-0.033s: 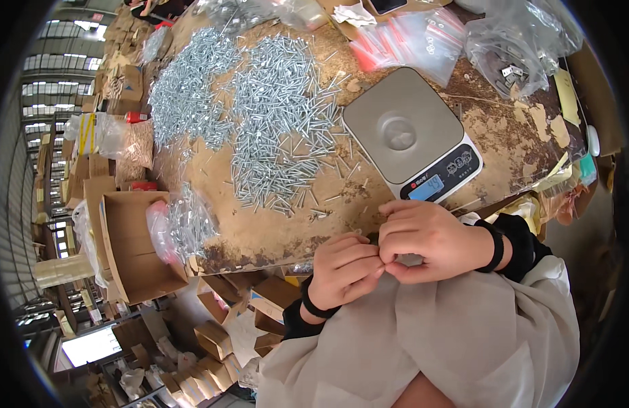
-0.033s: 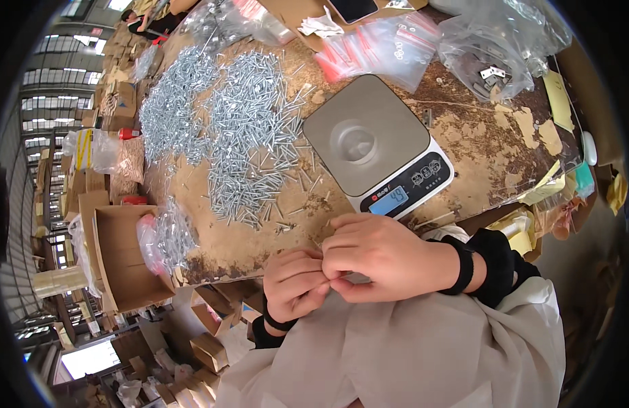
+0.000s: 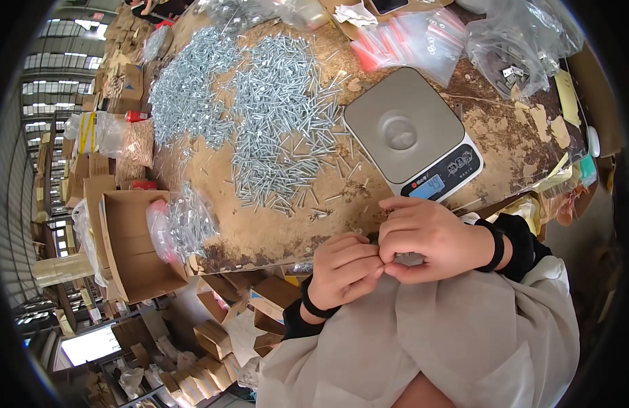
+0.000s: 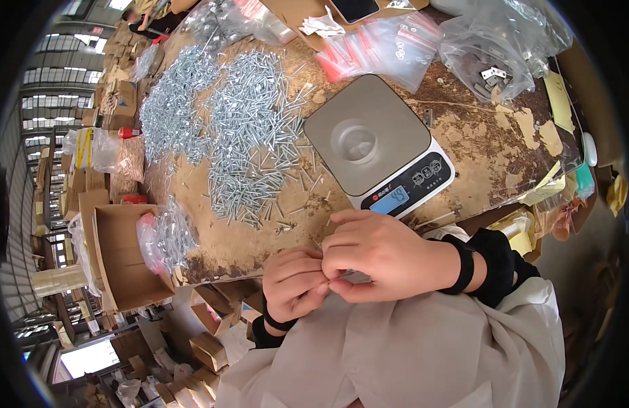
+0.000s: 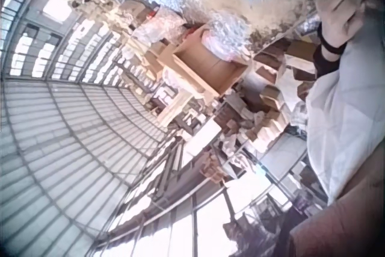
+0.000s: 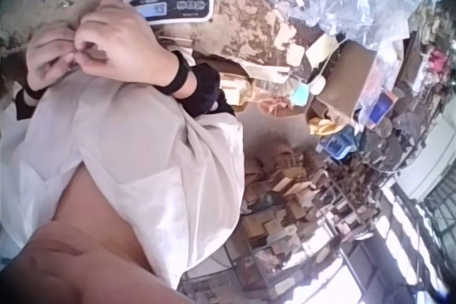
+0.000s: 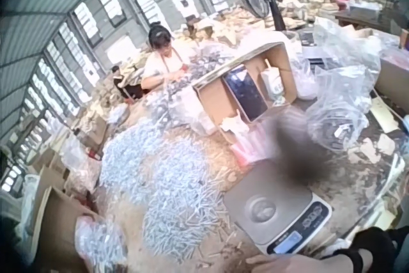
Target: The person scoops nails from a large pile on a table and places them onto a digital scale. After weighing, the person transfers the nails into small plastic bags and seals them. The process is repeated continuously throughout the video.
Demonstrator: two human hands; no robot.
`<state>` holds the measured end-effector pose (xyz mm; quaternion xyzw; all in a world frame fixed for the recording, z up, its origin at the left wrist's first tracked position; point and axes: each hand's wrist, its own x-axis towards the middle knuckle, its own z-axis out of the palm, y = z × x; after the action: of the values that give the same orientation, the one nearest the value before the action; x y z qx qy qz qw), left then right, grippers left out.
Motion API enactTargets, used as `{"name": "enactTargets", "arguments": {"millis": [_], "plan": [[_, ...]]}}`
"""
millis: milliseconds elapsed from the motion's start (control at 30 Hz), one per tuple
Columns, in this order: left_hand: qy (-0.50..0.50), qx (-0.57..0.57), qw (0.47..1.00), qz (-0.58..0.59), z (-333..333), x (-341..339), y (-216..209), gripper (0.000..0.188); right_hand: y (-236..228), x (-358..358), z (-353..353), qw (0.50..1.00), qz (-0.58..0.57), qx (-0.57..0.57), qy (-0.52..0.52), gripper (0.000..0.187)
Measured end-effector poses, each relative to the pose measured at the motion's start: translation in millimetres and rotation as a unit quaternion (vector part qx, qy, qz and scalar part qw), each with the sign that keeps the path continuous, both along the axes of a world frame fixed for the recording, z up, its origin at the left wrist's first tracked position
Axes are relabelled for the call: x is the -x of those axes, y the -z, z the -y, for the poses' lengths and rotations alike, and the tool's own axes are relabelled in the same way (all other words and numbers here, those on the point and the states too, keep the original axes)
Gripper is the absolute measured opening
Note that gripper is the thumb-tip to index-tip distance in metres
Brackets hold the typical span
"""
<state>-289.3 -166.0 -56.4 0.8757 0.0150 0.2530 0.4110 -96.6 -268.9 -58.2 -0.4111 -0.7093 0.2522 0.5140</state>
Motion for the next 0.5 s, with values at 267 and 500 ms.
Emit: {"name": "enactTargets", "arguments": {"millis": [267,500], "plan": [[-0.018,-0.016,1.0,0.004,-0.5,2.0,-0.7,0.013,2.1,4.6,-1.9,1.0,0.0,0.022,-0.009,0.014],[-0.02,-0.025,0.999,0.001,-3.2,8.3,-3.7,0.015,-3.2,5.3,-5.7,0.999,-0.01,0.033,-0.008,0.015]]}}
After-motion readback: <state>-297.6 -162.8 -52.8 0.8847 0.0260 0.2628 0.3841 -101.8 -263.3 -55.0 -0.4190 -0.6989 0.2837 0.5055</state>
